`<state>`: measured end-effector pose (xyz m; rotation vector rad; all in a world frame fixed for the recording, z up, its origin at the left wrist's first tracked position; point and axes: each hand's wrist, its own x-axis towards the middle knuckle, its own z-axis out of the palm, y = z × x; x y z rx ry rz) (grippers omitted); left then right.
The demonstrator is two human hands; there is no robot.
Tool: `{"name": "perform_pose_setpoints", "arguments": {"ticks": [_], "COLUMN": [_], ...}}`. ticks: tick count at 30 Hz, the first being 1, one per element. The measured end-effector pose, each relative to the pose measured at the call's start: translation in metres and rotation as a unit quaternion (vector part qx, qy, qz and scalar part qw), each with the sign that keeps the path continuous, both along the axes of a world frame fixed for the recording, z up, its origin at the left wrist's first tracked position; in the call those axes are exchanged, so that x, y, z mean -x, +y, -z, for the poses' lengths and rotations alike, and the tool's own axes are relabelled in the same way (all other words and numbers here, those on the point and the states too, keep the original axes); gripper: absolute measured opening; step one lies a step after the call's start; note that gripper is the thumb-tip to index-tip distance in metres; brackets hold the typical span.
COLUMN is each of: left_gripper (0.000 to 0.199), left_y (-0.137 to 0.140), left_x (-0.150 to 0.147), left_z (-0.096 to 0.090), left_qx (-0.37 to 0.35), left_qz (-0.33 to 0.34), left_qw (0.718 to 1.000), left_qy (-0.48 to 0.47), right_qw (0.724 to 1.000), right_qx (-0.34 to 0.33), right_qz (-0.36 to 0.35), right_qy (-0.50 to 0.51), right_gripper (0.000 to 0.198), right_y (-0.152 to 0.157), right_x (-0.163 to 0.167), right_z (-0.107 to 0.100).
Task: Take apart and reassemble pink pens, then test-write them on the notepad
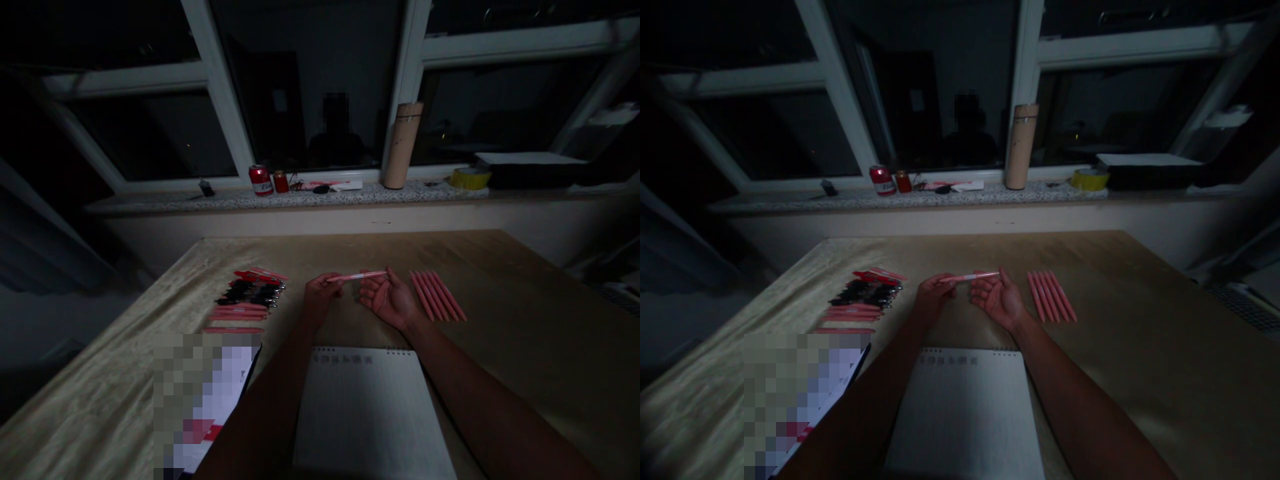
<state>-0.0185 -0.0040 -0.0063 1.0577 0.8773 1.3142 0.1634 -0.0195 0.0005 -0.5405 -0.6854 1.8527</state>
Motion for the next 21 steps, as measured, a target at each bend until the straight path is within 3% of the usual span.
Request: {"name": "perform_pose_setpoints", "arguments": {"ticks": [10, 17, 21], "left_gripper": [0.037, 0.040, 0.037], "left_y": [-0.0010, -0.0012, -0.0018], "left_x": [-0.0006, -0.0007, 0.0000], "left_z": [-0.0014, -0.0022, -0.0022], "left_qx": [0.004, -0.002, -0.009], "left_qz": [-0.003, -0.001, 0.006], "left_qw": [1.000, 1.000, 1.000], "left_qy": [0.007, 0.025, 0.028], "right_qw": [0.999, 0.999, 1.000], "right_qx": [0.010, -0.033, -0.014], "right_qz": [0.027, 0.023, 0.018], "right_qy": [-0.014, -0.036, -0.015], "right_gripper": [0.046, 0.049, 0.050], "right_y": [0.0013, 0.0010, 0.0005], "right_x": [0.0023, 0.0018, 0.0020], "right_z": [0.0013, 0.0020, 0.0007]}}
